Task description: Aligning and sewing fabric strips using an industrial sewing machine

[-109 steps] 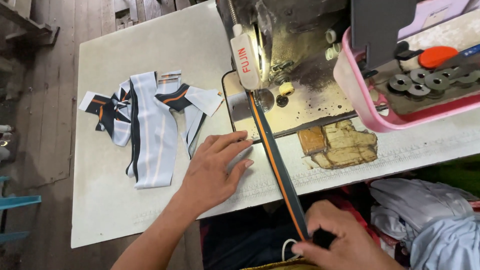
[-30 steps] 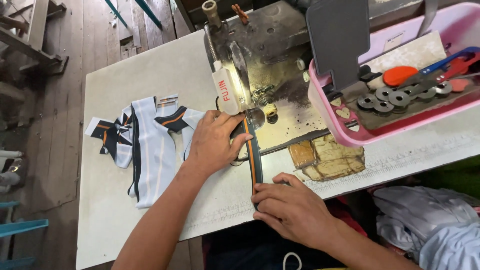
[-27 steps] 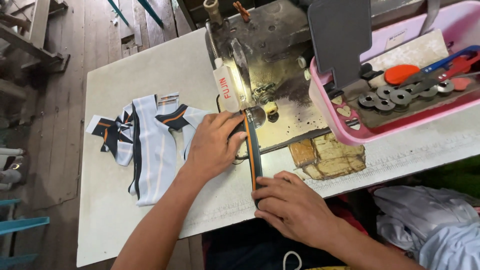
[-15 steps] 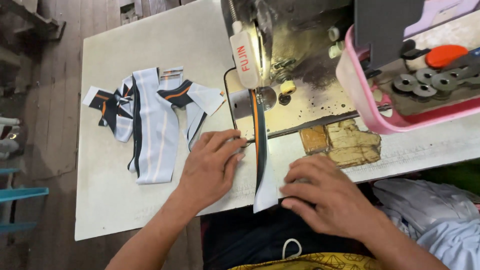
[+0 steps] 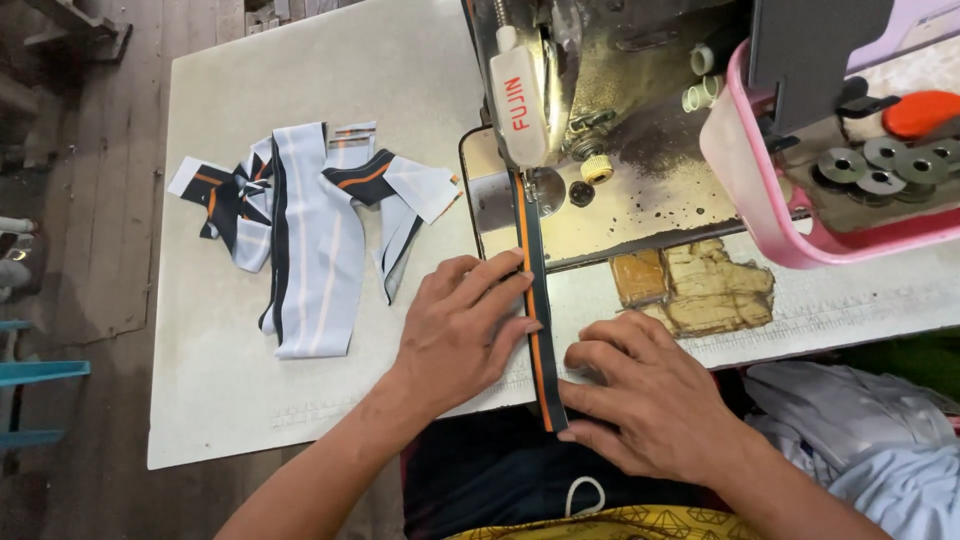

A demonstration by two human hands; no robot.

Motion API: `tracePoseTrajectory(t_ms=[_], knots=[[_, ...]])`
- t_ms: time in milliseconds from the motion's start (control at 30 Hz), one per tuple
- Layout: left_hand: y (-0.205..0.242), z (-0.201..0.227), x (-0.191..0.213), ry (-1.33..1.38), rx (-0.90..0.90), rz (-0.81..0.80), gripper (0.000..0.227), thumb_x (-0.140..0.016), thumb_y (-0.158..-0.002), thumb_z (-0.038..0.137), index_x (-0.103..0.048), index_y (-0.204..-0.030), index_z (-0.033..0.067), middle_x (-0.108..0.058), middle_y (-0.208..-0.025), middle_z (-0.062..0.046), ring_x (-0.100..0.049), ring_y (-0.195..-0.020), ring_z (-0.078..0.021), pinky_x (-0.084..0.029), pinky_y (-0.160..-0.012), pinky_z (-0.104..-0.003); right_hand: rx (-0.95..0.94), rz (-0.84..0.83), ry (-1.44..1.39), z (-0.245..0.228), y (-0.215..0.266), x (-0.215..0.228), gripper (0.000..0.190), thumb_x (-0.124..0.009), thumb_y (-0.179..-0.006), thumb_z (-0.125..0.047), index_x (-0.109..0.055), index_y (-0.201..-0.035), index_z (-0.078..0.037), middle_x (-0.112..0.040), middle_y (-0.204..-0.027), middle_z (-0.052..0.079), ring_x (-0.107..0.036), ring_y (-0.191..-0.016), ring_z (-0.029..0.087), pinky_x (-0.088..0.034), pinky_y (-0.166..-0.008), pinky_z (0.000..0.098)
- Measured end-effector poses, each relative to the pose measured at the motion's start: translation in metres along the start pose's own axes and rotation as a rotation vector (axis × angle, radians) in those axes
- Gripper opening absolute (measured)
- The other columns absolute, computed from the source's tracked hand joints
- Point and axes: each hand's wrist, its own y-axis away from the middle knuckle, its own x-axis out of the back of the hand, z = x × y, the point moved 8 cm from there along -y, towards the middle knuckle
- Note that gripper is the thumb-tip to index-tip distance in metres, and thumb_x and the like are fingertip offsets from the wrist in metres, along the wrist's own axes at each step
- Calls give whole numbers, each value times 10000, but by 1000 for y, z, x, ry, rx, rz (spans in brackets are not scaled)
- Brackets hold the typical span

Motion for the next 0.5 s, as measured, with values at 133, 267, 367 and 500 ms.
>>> tracePoseTrajectory(t_ms=[133,267,367,500], knots=[[-2,0,-5,-6,7,-37,337,-721,-943,311,-693,-1171,64,-619,-1363,-57,-555,-1075,-332,-477,-927,-443,5,10,18,0,2,0,341,-678,-914,-505,-671,-1065,-199,-581,-1190,66,-520,-1140,326,-422,-938,554],[0,-2,-7,6,26,-40,339,-762,-887,266,-701,-1159,73,-625,-1359,-33,-559,-1059,-313,-483,-900,-440,4,11,12,-3,-1,4,352,-721,-884,-489,-684,-1063,-188,-552,-1432,62,-528,-1210,343,-424,-964,552],[-3,-4,-6,43,26,-48,305,-728,-924,317,-702,-1126,89,-644,-1303,-30,-562,-1035,-309,-482,-840,-432,24,16,-34,-4,-5,5,305,-766,-864,-432,-701,-901,-135,-650,-1315,33,-571,-1149,345,-443,-900,548],[-11,-17,-1,107,61,-51,283,-621,-970,193,-674,-1204,43,-631,-1343,-95,-589,-1048,-295,-446,-942,-418,44,9,-25,-6,-7,5,312,-771,-853,-428,-682,-893,-132,-655,-1295,32,-578,-1116,330,-437,-900,535]])
